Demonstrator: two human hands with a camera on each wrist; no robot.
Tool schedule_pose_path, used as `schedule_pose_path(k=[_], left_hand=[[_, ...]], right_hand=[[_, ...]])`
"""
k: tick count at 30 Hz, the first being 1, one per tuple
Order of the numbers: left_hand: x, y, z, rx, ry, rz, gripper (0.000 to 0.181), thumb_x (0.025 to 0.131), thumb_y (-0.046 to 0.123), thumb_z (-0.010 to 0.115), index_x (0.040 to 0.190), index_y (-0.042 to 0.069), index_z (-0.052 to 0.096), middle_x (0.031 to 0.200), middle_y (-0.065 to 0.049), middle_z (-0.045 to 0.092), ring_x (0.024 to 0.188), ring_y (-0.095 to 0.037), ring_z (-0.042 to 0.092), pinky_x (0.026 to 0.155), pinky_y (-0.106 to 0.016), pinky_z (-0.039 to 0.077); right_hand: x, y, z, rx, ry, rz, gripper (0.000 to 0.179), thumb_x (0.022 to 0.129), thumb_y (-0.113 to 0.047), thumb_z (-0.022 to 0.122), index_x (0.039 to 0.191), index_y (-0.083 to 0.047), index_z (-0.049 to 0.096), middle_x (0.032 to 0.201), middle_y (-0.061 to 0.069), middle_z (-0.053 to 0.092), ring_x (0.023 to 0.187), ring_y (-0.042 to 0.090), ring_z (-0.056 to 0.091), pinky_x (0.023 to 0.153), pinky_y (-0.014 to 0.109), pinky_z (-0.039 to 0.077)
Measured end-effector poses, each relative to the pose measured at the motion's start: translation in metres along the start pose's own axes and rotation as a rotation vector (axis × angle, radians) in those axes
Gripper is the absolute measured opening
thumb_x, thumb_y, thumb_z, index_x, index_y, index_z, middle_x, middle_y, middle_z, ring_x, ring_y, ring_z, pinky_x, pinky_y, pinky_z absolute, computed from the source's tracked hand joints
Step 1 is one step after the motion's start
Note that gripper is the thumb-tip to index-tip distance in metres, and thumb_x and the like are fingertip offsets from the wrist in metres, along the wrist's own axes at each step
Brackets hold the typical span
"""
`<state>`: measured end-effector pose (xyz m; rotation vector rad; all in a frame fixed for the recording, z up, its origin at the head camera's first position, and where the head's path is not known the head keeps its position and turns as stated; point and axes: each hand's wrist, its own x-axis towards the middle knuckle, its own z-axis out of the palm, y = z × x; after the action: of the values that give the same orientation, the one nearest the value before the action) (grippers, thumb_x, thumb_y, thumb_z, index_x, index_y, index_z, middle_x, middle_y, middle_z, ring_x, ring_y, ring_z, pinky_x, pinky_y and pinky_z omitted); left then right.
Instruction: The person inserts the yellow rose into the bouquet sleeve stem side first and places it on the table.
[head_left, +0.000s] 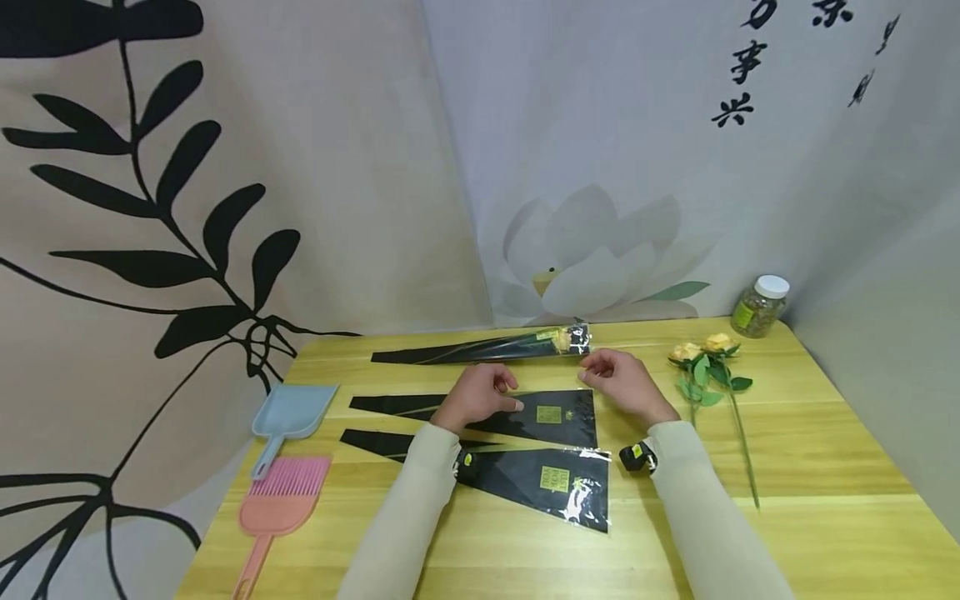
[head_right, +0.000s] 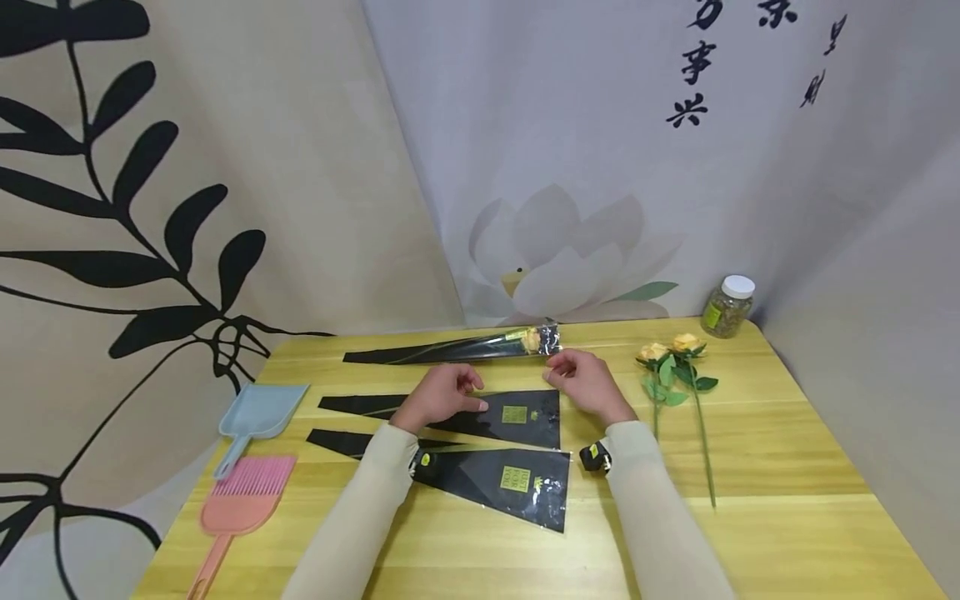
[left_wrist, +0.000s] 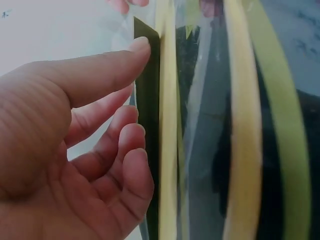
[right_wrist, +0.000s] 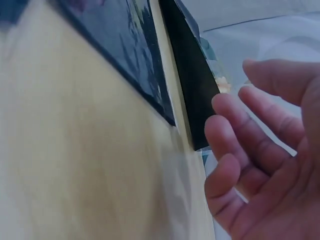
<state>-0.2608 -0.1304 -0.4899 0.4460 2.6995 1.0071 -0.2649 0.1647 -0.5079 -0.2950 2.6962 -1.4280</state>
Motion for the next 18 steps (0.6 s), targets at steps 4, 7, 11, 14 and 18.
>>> schedule_pose_path(k=[4, 7, 11, 14, 18], left_hand=[[-0.005, -0.001, 0.001, 0.007, -0.019, -0.01, 0.026, 0.086, 0.021, 0.091, 0.104, 0.011, 0.075, 0.098, -0.004, 0.07, 0.083, -0.017, 0.06, 0.078, -0.036, 0.055], [-0.007, -0.001, 0.004, 0.018, -0.028, -0.028, 0.023, 0.086, 0.018, 0.09, 0.102, 0.013, 0.075, 0.095, -0.002, 0.07, 0.082, -0.015, 0.06, 0.079, -0.035, 0.055], [-0.007, -0.002, 0.01, 0.017, -0.024, -0.036, 0.02, 0.088, 0.018, 0.089, 0.102, 0.014, 0.076, 0.096, -0.002, 0.07, 0.083, -0.015, 0.059, 0.078, -0.035, 0.055], [-0.006, -0.004, 0.013, 0.002, -0.017, -0.047, 0.019, 0.088, 0.019, 0.089, 0.103, 0.014, 0.078, 0.097, -0.001, 0.07, 0.085, -0.015, 0.06, 0.08, -0.035, 0.056], [-0.001, -0.005, 0.015, -0.029, -0.029, -0.07, 0.021, 0.088, 0.02, 0.089, 0.106, 0.015, 0.079, 0.099, -0.001, 0.07, 0.086, -0.016, 0.06, 0.081, -0.036, 0.056]], right_hand=[[-0.002, -0.001, 0.003, 0.003, -0.021, -0.011, 0.031, 0.102, -0.025, 0.072, 0.126, -0.004, 0.071, 0.11, 0.008, 0.074, 0.098, 0.022, 0.067, 0.086, 0.039, 0.057], [-0.003, -0.002, 0.004, -0.008, -0.052, -0.002, 0.034, 0.103, -0.024, 0.071, 0.129, -0.003, 0.069, 0.118, 0.012, 0.073, 0.105, 0.025, 0.068, 0.091, 0.044, 0.058], [-0.008, 0.0, 0.005, -0.025, -0.082, 0.033, 0.041, 0.101, -0.026, 0.073, 0.135, -0.004, 0.067, 0.13, 0.015, 0.07, 0.113, 0.03, 0.066, 0.098, 0.052, 0.057], [-0.011, 0.005, 0.006, -0.037, -0.101, 0.035, 0.048, 0.1, -0.026, 0.075, 0.141, -0.003, 0.064, 0.139, 0.017, 0.066, 0.119, 0.034, 0.063, 0.102, 0.056, 0.054], [-0.01, 0.008, 0.006, -0.068, -0.13, 0.015, 0.054, 0.1, -0.024, 0.075, 0.145, 0.001, 0.06, 0.146, 0.021, 0.061, 0.126, 0.04, 0.06, 0.109, 0.061, 0.05]])
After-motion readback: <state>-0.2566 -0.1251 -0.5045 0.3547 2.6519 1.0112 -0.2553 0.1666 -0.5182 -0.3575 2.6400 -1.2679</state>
